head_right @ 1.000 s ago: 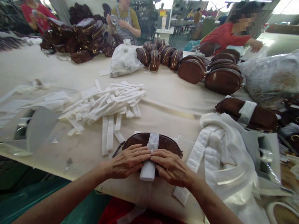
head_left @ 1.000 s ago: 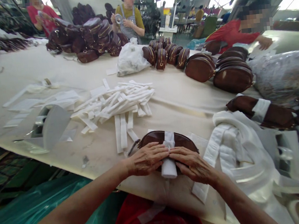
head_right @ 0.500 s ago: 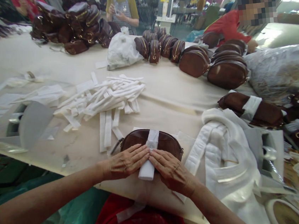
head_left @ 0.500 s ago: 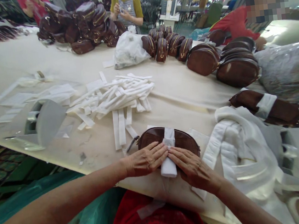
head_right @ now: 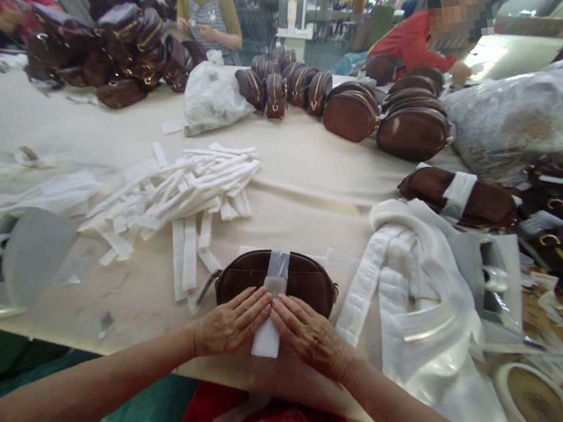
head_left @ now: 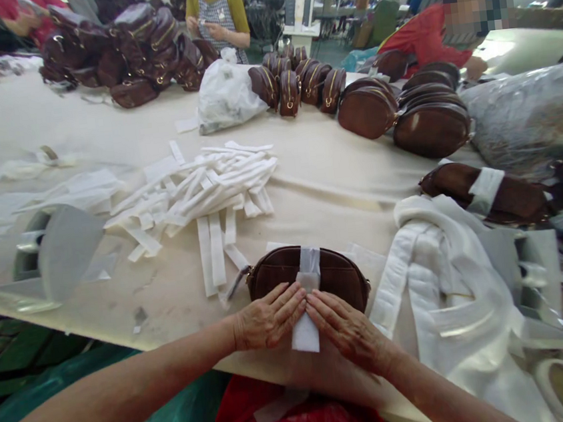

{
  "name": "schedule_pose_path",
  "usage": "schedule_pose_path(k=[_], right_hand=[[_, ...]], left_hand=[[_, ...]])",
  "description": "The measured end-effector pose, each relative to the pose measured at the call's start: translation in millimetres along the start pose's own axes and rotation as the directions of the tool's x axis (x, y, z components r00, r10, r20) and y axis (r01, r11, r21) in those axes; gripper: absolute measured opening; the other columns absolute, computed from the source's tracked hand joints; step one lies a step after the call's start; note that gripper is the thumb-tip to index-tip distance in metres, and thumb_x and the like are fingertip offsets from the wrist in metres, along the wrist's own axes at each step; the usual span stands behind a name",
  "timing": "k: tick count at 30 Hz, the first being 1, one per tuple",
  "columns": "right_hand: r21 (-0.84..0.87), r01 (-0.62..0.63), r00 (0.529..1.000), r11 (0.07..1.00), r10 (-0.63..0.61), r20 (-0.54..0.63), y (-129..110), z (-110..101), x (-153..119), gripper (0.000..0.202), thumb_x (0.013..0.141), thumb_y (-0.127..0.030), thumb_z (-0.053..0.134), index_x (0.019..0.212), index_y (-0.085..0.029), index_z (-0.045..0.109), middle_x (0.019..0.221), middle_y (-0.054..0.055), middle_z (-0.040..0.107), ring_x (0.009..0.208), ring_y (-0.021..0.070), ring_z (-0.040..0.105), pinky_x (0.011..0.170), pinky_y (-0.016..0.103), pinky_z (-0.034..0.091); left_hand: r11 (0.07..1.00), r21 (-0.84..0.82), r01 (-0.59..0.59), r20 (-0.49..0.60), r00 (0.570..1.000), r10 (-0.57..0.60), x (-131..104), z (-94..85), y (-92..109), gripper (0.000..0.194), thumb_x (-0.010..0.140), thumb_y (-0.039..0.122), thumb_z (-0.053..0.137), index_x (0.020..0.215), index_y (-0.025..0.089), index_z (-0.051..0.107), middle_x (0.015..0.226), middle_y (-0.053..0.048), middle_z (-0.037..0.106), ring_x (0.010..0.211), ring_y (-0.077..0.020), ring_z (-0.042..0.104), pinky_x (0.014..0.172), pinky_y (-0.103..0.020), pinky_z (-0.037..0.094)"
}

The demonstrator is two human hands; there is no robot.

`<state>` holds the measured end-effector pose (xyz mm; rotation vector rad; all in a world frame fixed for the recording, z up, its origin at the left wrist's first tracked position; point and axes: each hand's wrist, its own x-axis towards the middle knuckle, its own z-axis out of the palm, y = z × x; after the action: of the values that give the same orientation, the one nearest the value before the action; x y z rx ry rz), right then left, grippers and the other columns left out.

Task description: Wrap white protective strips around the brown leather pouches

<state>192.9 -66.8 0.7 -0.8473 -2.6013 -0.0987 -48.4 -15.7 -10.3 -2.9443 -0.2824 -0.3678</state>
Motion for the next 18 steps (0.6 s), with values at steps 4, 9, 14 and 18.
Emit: schedule_pose_path(k=[4, 9, 14, 18], right_hand=[[0.028, 0.021, 0.999, 0.999, -0.022, 0.032, 1.1, -3.3, -0.1, 0.046, 0.088, -0.004, 0.038, 0.133, -0.003, 0.043, 0.131, 0.018, 0.054, 0.136, 0.0252, 0.032, 0.101, 0.044, 0.047], [0.000, -0.018, 1.000, 1.000, 0.018, 0.004, -4.6, 0.1, -1.8, 0.043, 0.089, -0.005, 0.037, 0.130, -0.006, 0.047, 0.131, 0.016, 0.055, 0.134, 0.0238, 0.035, 0.104, 0.042, 0.045], [0.001, -0.033, 0.998, 0.999, 0.033, -0.053, -3.7, 5.6, -0.8, 0.035, 0.091, -0.010, 0.043, 0.124, -0.008, 0.053, 0.128, 0.015, 0.056, 0.129, 0.0237, 0.042, 0.103, 0.041, 0.045], [0.016, -0.077, 0.997, 0.997, 0.078, -0.030, -4.5, 3.5, 3.7, 0.028, 0.092, -0.017, 0.048, 0.117, -0.009, 0.058, 0.118, 0.012, 0.062, 0.121, 0.0200, 0.049, 0.107, 0.036, 0.040]], left_hand=[[0.999, -0.035, -0.022, 0.029, 0.999, 0.023, 0.8, -10.2, -5.3, 0.044, 0.086, 0.009, 0.037, 0.129, 0.003, 0.040, 0.137, -0.023, 0.043, 0.135, -0.0304, 0.031, 0.107, -0.050, 0.037], [0.965, -0.260, 0.045, 0.069, 0.997, -0.028, 11.2, -38.8, -6.8, 0.054, 0.077, 0.020, 0.049, 0.128, 0.004, 0.042, 0.139, -0.023, 0.041, 0.137, -0.0314, 0.027, 0.107, -0.048, 0.036], [0.904, -0.334, 0.267, -0.024, 0.956, -0.291, 38.2, -46.7, -4.4, 0.035, 0.089, 0.035, 0.048, 0.114, 0.012, 0.054, 0.118, -0.015, 0.060, 0.117, -0.0236, 0.052, 0.099, -0.039, 0.045], [0.967, -0.215, 0.140, -0.183, 0.966, -0.180, 39.9, -25.9, 3.3, 0.044, 0.091, 0.034, 0.047, 0.128, 0.009, 0.045, 0.121, -0.016, 0.059, 0.122, -0.0244, 0.048, 0.100, -0.039, 0.044]])
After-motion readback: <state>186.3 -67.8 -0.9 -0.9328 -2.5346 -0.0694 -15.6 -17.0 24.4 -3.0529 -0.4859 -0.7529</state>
